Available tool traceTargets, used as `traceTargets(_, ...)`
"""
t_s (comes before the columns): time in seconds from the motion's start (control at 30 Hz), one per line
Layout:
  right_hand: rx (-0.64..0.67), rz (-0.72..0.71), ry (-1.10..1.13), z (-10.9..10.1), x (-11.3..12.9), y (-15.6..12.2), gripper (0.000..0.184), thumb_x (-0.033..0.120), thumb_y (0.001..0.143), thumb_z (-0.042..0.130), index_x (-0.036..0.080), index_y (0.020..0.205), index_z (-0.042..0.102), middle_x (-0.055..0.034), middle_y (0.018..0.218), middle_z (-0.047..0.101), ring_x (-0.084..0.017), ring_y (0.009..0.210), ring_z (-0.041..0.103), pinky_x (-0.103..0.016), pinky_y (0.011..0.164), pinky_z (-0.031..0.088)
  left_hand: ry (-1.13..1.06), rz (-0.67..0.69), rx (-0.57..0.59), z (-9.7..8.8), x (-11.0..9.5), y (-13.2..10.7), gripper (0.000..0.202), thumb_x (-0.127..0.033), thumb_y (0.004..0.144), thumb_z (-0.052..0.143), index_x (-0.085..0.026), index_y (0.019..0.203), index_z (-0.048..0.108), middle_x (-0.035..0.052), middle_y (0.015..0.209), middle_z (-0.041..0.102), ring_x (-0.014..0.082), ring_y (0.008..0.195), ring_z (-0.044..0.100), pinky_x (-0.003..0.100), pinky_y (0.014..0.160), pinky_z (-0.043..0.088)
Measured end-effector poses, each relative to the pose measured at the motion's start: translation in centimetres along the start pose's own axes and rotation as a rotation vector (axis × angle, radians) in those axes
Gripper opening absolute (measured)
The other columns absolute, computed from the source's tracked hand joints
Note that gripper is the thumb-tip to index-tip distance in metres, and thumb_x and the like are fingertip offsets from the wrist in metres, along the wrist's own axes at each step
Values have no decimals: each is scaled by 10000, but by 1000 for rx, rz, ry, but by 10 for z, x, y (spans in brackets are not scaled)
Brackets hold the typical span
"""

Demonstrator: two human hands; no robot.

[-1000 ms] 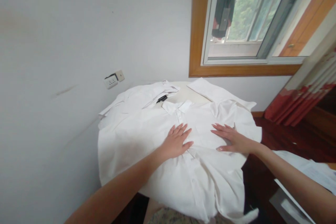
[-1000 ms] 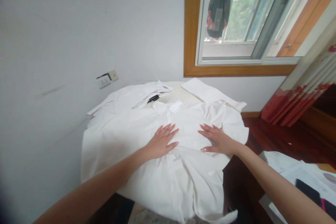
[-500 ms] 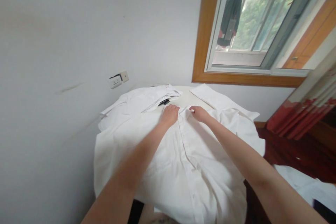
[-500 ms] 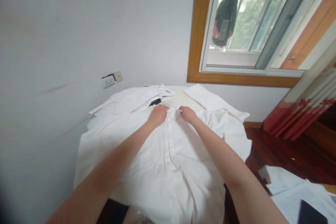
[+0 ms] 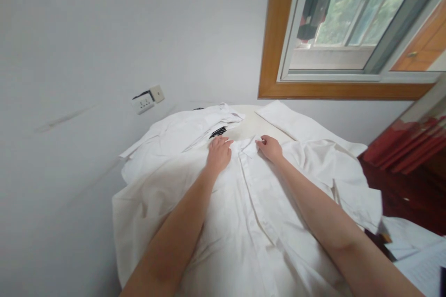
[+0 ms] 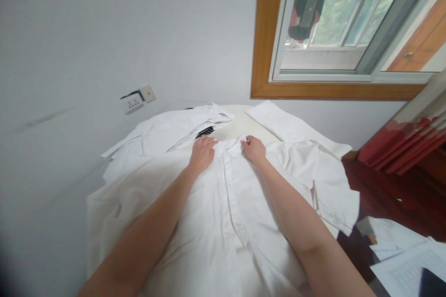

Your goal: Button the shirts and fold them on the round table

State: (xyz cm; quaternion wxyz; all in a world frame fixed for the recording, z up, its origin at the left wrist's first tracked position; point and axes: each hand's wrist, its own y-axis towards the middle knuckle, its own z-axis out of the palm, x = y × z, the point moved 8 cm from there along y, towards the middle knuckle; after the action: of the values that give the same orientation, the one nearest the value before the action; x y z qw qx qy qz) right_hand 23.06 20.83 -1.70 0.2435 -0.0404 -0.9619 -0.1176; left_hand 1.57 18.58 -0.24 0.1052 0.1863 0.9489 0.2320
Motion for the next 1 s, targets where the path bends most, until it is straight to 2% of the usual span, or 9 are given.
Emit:
traceTargets(0.17,-35,-50,265,6,7,4,239,378,886,448,198,907,603,-22,680,677,-167,681,645,-251,640,456,32,74,33,3,-10,-4,316,-231,858,447,-246,1130,608,31,1332,542,252,1339,343,480,1163,159)
traceTargets(0.27,49,48,536,24,2,5,249,367,913,387,196,1033,523,-18,724,676,-138,605,642,-232,581,478,19,56,30,1,-8,-4,251,-238,846,479,-239,1057,615,44,1321,543,250,1334,347,470,1164,168)
traceTargets(0.37,97,59,665,35,3,0,297,297,923,332,193,1189,413,-31,842,677,-127,690,663,-228,617,506,-9,45,33,4,-5,-2,226,-232,872,444,-227,1031,606,54,1309,546,235,1321,357,448,1156,200)
traceTargets(0.53,-63,-263,316,10,29,-24,553,212,847,450,124,1380,330,-122,1067,620,-186,907,618,-306,846,474,-24,80,55,15,-7,4,240,-220,893,409,-211,1054,586,58,1303,544,218,1301,377,402,1140,241)
traceTargets(0.6,-64,-429,124,3,47,-39,503,219,857,465,140,1352,435,-139,1113,585,-215,1006,568,-320,916,428,-29,112,48,18,-10,8,241,-218,895,405,-207,1059,581,65,1291,547,218,1299,377,403,1143,232)
traceTargets(0.67,41,-549,-26,7,62,-52,368,248,903,432,169,1234,574,-116,1045,603,-218,1018,547,-305,914,406,-37,141,27,18,-13,11,240,-216,896,404,-202,1059,578,74,1265,555,221,1293,380,410,1143,226)
traceTargets(0.77,136,-553,-162,9,67,-60,355,324,967,355,192,1083,663,-82,920,629,-200,931,558,-272,818,405,-54,170,-13,13,-17,12,231,-211,881,434,-202,1061,578,81,1248,554,230,1283,380,422,1136,228)
traceTargets(0.9,-34,-510,-284,-14,71,-55,328,296,953,398,208,1152,643,-115,1069,606,-226,991,530,-294,796,390,-79,193,-27,6,-21,11,257,-175,848,480,-217,1077,587,75,1243,545,239,1242,405,415,1100,274)
traceTargets(1.0,-30,-547,-358,-19,76,-49,287,281,921,453,153,988,701,-157,1117,605,-269,1046,519,-327,828,381,-89,202,-10,3,-24,11,282,-134,833,483,-224,1073,602,71,1208,552,244,1198,427,407,1055,317)
